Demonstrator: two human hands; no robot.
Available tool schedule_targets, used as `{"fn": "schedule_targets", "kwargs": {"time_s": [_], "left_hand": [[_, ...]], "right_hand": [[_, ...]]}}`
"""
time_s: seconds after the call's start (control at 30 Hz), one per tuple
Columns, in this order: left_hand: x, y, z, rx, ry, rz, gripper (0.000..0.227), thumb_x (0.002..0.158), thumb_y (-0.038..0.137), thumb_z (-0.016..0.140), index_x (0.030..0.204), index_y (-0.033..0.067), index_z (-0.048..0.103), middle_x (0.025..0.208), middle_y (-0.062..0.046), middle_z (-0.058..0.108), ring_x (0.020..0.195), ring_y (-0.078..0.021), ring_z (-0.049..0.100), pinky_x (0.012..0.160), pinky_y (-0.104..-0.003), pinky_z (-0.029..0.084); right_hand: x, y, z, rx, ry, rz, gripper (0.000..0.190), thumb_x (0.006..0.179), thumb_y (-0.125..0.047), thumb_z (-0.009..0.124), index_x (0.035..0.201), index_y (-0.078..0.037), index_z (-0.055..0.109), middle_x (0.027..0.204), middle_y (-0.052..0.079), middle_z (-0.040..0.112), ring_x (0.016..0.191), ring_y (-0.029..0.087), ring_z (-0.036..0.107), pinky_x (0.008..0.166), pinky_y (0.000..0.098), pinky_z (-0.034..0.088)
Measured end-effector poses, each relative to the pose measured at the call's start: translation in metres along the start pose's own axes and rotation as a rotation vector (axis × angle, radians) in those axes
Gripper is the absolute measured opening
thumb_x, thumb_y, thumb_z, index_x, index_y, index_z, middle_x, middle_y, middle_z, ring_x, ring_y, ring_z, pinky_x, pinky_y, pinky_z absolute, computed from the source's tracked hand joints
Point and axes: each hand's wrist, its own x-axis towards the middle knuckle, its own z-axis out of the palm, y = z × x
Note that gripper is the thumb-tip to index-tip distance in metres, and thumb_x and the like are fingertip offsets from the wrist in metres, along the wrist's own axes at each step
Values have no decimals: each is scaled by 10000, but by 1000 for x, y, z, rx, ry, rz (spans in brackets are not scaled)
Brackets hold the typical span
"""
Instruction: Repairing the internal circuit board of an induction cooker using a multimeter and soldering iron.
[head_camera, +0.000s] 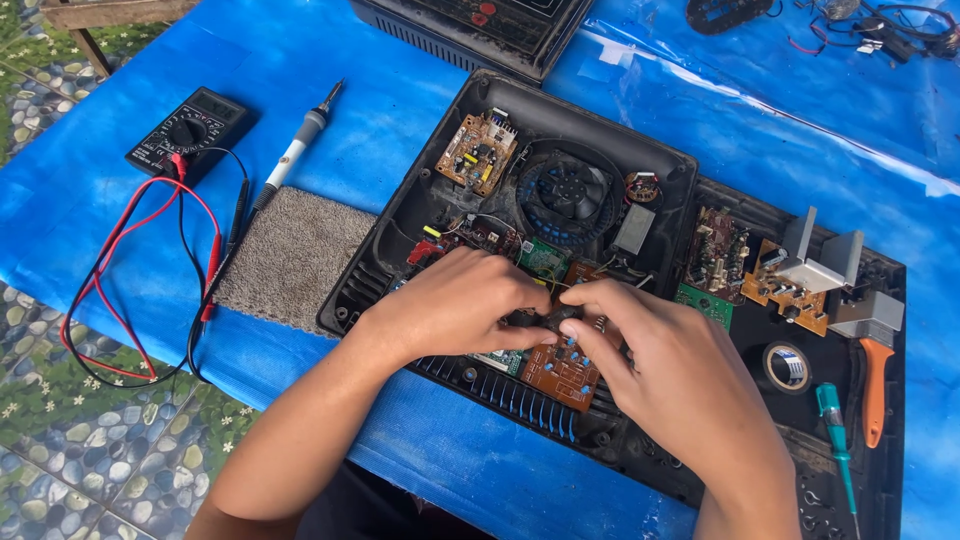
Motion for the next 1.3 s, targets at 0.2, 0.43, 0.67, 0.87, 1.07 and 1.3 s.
{"fn": "schedule_targets", "kwargs": {"time_s": [0.2,0.43,0.67,0.87,1.07,1.3], "left_hand": [[1,3,0,-14,-6,20,197,973,335,689,979,151,760,627,-57,684,578,-362,649,469,-481,442],[1,-3,1,25,1,-4,264,984,383,702,924,128,734,651,-96,684,618,-437,632,509,-503,440],[2,0,0,-3,-12,-17,246,947,402,709,1040,185,778,737,-94,743,694,-422,682,530,-499,460],[1,-2,-1,-14,-23,-34,402,920,485,707,1102,132,771,869,-104,791,788,-399,719,595,-504,496],[2,-1,-2,-8,-15,-42,381,903,458,744,1139,160,775,777,-104,766,723,-403,700,555,-500,473],[-2,-9,-1,28,80,3,780,571,789,721,1007,143,749,812,-51,753,741,-378,680,551,-466,426]], "right_hand": [[4,8,-2,37,13,133,223,935,-411,783,917,-212,685,771,-81,796,628,165,717,622,367,513],[7,2,-1,193,8,11,313,979,-294,679,1263,-273,809,605,0,685,485,186,415,552,351,356],[7,15,2,19,47,79,292,915,-435,832,843,-203,670,487,-28,558,465,174,493,566,353,394],[4,10,2,-10,-6,104,263,869,-507,826,955,-272,745,542,-62,725,481,163,635,600,340,476],[8,5,5,91,30,46,303,903,-391,764,1198,-338,806,901,-101,863,638,188,747,662,381,531],[10,5,14,-107,175,-111,246,957,-436,725,1105,-239,728,957,-99,800,570,204,705,536,407,513]]}}
